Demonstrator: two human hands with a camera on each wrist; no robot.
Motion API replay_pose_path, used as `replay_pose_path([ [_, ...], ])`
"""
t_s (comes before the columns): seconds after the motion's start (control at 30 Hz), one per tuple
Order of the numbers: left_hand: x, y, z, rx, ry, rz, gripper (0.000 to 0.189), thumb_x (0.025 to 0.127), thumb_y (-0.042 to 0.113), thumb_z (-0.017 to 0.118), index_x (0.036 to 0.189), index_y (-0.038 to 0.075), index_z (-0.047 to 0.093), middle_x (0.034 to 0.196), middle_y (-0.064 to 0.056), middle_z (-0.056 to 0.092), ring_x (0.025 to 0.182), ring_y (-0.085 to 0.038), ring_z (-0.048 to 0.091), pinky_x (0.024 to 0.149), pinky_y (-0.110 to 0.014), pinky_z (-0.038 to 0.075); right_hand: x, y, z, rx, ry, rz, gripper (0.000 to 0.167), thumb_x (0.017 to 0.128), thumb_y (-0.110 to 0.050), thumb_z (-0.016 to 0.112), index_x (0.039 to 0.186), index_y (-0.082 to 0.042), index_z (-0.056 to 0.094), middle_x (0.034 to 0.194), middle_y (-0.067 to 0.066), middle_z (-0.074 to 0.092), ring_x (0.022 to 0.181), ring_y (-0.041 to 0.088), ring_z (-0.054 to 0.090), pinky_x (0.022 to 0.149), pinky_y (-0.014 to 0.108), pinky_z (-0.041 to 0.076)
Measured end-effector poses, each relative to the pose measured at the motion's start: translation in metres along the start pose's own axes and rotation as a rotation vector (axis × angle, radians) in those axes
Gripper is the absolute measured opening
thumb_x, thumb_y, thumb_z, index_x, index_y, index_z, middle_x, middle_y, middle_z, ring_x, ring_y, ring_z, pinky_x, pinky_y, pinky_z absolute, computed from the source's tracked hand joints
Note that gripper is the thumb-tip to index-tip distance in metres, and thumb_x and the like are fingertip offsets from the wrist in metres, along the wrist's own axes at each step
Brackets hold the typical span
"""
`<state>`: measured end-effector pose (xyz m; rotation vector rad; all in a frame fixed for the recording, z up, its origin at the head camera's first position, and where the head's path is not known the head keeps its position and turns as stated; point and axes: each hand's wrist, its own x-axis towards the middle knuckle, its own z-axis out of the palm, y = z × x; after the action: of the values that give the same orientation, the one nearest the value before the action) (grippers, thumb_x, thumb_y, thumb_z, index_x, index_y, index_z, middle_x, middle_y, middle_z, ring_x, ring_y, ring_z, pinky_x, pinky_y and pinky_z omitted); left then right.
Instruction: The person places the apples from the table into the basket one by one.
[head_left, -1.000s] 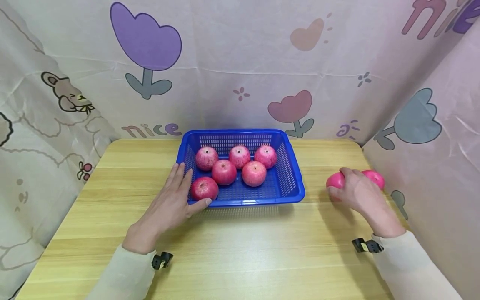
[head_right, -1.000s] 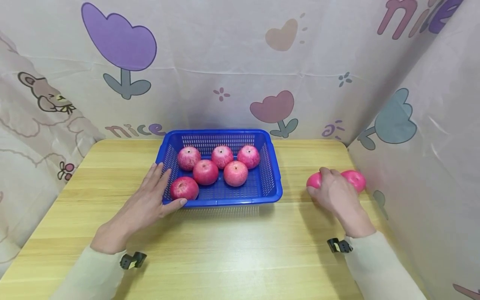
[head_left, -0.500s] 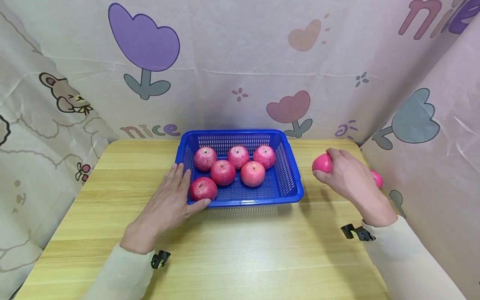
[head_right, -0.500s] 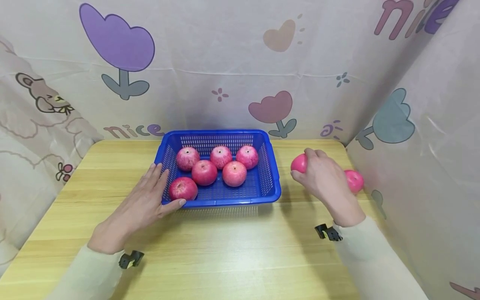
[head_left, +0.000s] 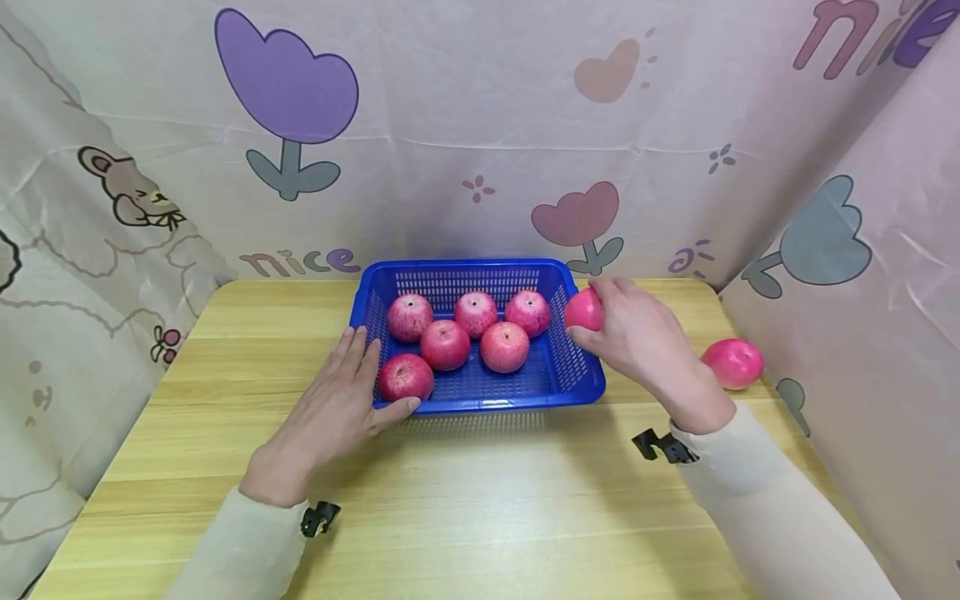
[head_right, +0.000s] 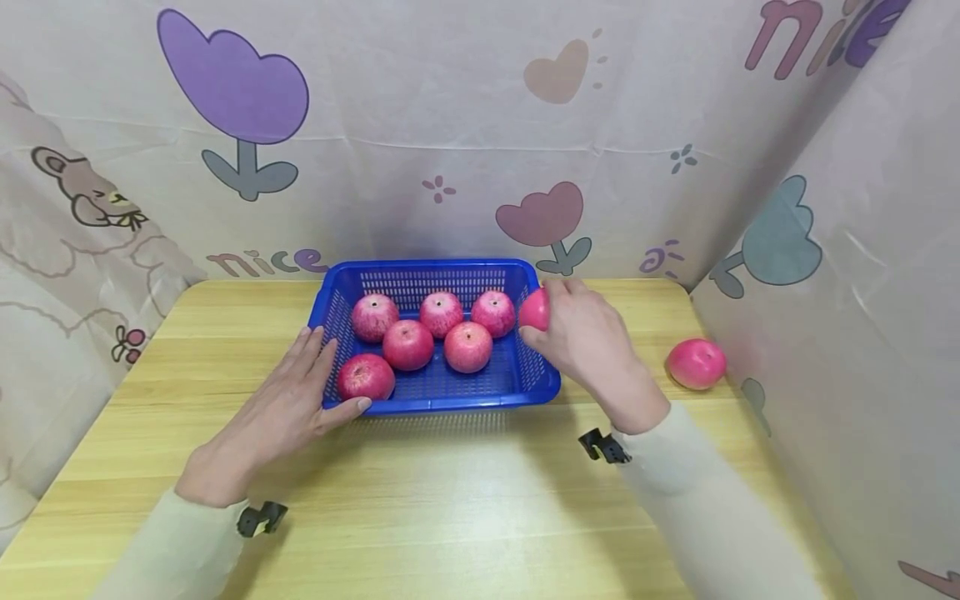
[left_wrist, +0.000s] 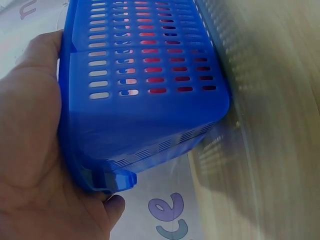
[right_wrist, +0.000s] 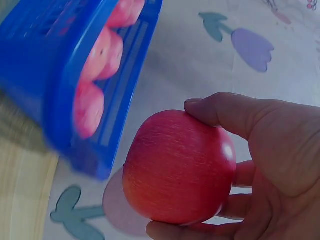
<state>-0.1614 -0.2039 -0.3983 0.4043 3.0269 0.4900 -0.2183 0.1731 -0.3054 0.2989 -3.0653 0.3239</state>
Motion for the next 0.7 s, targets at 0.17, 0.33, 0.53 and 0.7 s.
replay_pose_path([
  [0.17,0.000,0.000,0.000,-0.009,-0.004,-0.008,0.118,0.093,0.085,0.047,0.165,-0.004,0.021,0.175,-0.027,0.004,0.164,-0.043,-0.004,0.130,-0.063,0.015,0.007,-0.022,0.007,0.003,0.006,-0.059,0.081,0.092,-0.044,0.076,0.154,-0.002,0.047,0.152,0.026,0.052,0.126,0.047,0.061,0.102,0.061,0.054],
  [0.33,0.001,0.000,0.000,-0.019,-0.006,-0.014,0.120,0.092,0.086,0.047,0.166,-0.004,0.019,0.175,-0.027,0.002,0.164,-0.042,-0.005,0.129,-0.063,0.015,0.011,-0.042,0.014,-0.001,-0.009,-0.102,0.079,0.090,-0.044,0.078,0.152,-0.003,0.050,0.148,0.023,0.057,0.122,0.041,0.065,0.100,0.057,0.057],
  [0.53,0.001,0.000,0.000,-0.024,-0.013,-0.018,0.120,0.092,0.087,0.045,0.166,-0.004,0.018,0.175,-0.027,0.001,0.164,-0.042,-0.006,0.129,-0.064,0.015,0.015,-0.063,0.025,-0.017,-0.022,-0.172,0.072,0.089,-0.045,0.078,0.145,-0.004,0.056,0.138,0.018,0.063,0.118,0.035,0.066,0.095,0.052,0.059],
  [0.7,0.002,0.000,0.001,-0.019,-0.014,-0.019,0.121,0.091,0.086,0.047,0.166,-0.005,0.019,0.175,-0.027,0.002,0.164,-0.043,-0.005,0.128,-0.064,0.016,0.018,-0.081,0.036,-0.026,-0.053,-0.210,0.070,0.089,-0.049,0.079,0.140,-0.007,0.059,0.125,0.012,0.065,0.107,0.028,0.065,0.085,0.046,0.060],
])
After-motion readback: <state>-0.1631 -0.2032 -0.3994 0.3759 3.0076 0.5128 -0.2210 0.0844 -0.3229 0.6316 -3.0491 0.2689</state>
